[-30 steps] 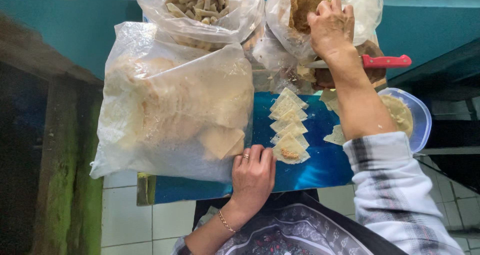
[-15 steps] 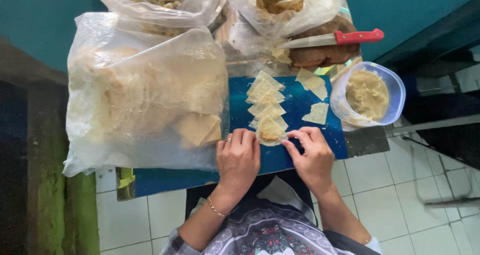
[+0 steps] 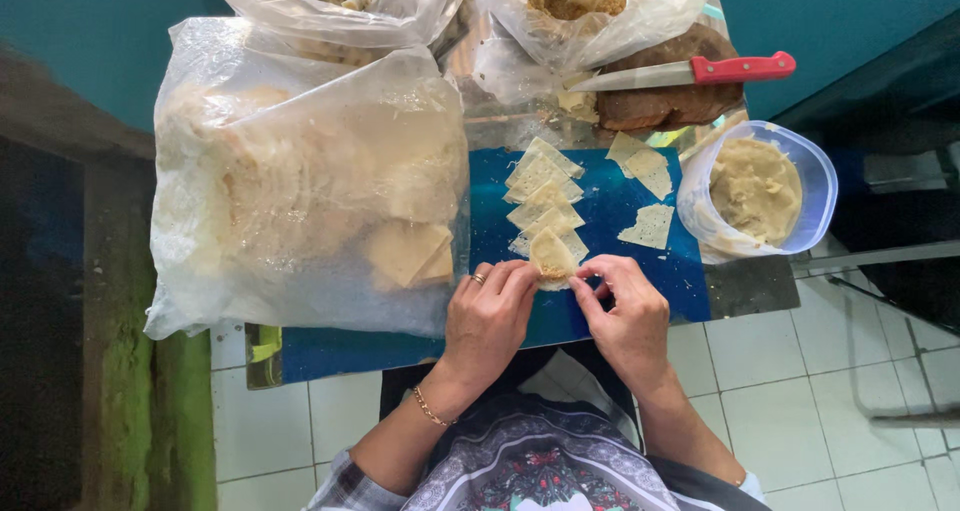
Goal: The person sits at a table and folds square dough wrappers around a filling taken by hand from a plastic bag, pressing each wrapper closed into a triangular piece. The finished folded pieces are stacked on the blue work board and placed into a plastic bag.
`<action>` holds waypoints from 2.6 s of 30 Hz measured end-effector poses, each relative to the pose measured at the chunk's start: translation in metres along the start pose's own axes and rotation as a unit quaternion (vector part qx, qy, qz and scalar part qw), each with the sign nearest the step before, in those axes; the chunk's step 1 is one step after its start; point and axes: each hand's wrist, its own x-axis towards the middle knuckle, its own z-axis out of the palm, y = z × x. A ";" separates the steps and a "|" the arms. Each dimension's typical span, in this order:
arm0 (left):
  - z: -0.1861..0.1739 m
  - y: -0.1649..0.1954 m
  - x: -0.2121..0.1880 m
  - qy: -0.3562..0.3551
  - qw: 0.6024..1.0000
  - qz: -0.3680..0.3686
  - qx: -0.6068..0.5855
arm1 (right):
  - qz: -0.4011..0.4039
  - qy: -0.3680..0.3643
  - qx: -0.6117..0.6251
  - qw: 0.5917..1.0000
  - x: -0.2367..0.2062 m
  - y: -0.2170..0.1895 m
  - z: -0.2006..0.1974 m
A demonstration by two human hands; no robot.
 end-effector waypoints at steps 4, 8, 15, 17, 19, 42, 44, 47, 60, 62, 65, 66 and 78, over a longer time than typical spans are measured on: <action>-0.003 -0.001 0.000 -0.014 1.000 0.012 0.001 | 0.045 -0.008 0.079 0.996 -0.002 -0.003 0.004; -0.004 -0.005 0.001 -0.037 0.999 0.027 0.002 | -0.130 0.028 0.018 0.991 -0.003 -0.007 0.007; -0.001 -0.012 0.001 -0.047 0.998 0.049 -0.001 | -0.213 0.020 -0.077 0.974 0.000 -0.011 0.008; 0.001 -0.013 0.002 -0.049 0.998 0.044 0.008 | -0.222 0.015 -0.089 0.971 0.000 -0.010 0.010; 0.002 -0.013 0.003 -0.053 0.998 0.021 -0.012 | -0.227 0.011 -0.091 0.970 0.001 -0.008 0.012; -0.001 -0.008 0.007 0.000 0.997 -0.058 -0.042 | -0.257 -0.121 -0.096 0.954 -0.014 -0.005 -0.020; -0.002 -0.007 0.006 -0.002 0.997 -0.059 -0.039 | -0.260 -0.128 -0.094 0.953 -0.018 -0.005 -0.021; -0.005 -0.002 0.003 -0.010 0.997 -0.060 0.037 | -0.259 -0.120 -0.092 0.954 -0.022 -0.005 -0.020; 0.000 -0.014 0.031 -0.202 0.961 0.166 0.092 | -0.265 -0.106 -0.094 0.954 -0.024 -0.001 -0.015; 0.004 -0.014 0.035 -0.188 0.961 0.177 0.103 | -0.264 -0.106 -0.090 0.954 -0.024 -0.001 -0.015; 0.006 -0.019 0.042 -0.185 0.972 0.134 0.052 | -0.262 -0.105 -0.079 0.956 -0.024 0.000 -0.016; 0.007 -0.021 0.046 -0.186 0.974 0.117 0.046 | -0.262 -0.101 -0.075 0.957 -0.024 0.000 -0.016; 0.008 -0.024 0.070 -0.045 0.992 0.085 0.079 | -0.262 -0.105 -0.047 0.958 -0.021 -0.001 -0.016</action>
